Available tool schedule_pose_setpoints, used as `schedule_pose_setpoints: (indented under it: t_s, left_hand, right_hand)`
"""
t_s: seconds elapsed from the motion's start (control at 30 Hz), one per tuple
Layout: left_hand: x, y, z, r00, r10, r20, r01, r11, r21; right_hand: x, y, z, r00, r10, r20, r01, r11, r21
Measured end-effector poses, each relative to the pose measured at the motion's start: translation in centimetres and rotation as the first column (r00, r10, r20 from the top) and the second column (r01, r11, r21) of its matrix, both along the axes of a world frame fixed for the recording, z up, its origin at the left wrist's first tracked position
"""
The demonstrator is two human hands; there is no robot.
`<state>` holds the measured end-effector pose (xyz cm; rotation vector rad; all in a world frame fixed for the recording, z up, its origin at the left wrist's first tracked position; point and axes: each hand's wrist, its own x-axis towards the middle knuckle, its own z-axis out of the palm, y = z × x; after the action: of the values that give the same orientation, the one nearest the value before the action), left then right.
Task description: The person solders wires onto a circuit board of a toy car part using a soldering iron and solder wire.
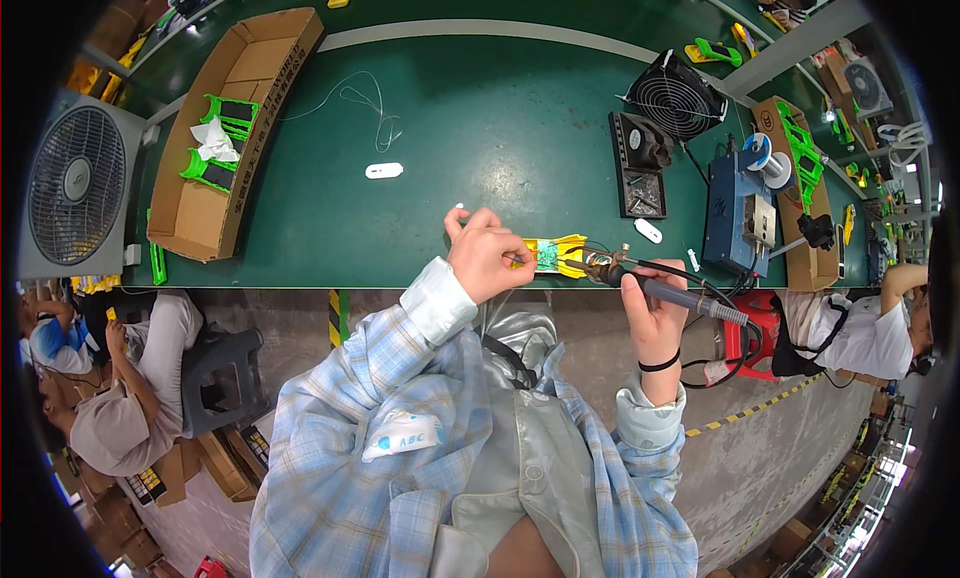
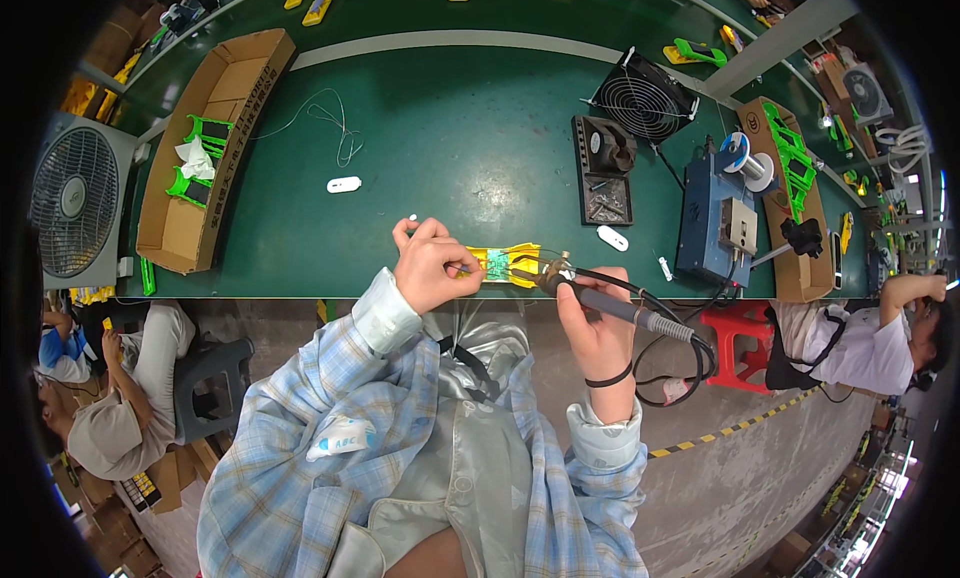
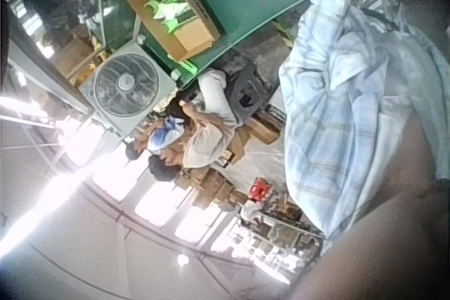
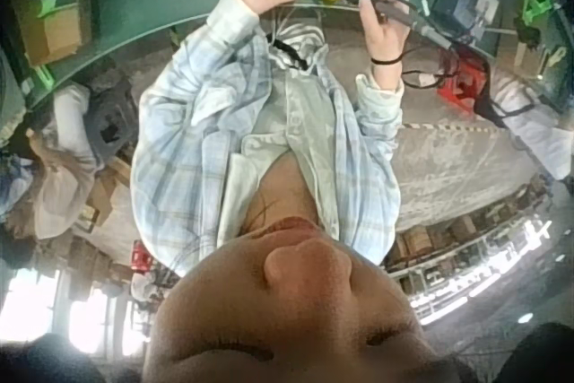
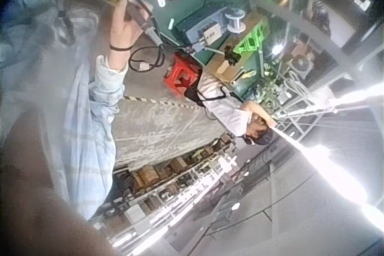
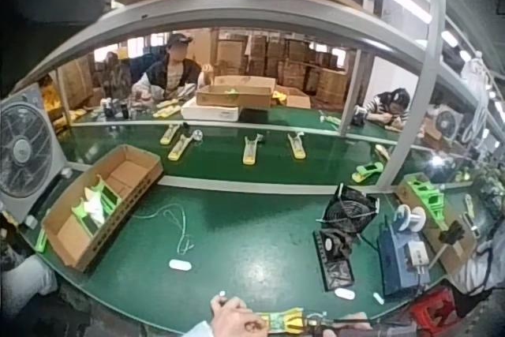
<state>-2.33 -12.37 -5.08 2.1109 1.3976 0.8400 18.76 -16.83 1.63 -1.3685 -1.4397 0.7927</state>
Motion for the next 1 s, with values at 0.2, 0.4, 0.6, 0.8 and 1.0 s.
schedule_pose_setpoints:
  t_s: [0.2,0.4,0.6,0.8,1.0]
  left_hand:
    - [0.1,0.0,0.0,1.0,0.002,-0.001,-0.002,1.0,-0.005]
    - [0.0,0.0,0.2,1.0,0.008,0.011,-0.009,1.0,0.016]
    - [-1.0,-0.1,0.8,0.994,-0.105,0.004,0.105,0.992,0.076]
    - [-3.8,-0.8,2.2,0.992,-0.109,-0.071,0.119,0.981,0.153]
    - [-16.2,3.1,6.5,0.895,0.429,0.118,-0.438,0.8,0.411]
  right_hand:
    - [0.3,-0.3,-0.2,1.0,-0.003,-0.016,0.002,1.0,-0.018]
    - [0.8,-0.9,-0.5,0.997,-0.013,-0.074,0.013,1.0,-0.004]
    - [3.2,-2.1,-2.5,0.999,-0.012,-0.032,0.014,0.998,0.069]
    - [2.2,-3.1,-1.5,0.965,-0.18,-0.193,0.192,0.98,0.05]
    - [4.0,-5.3,-1.5,0.937,-0.267,-0.225,0.269,0.963,-0.019]
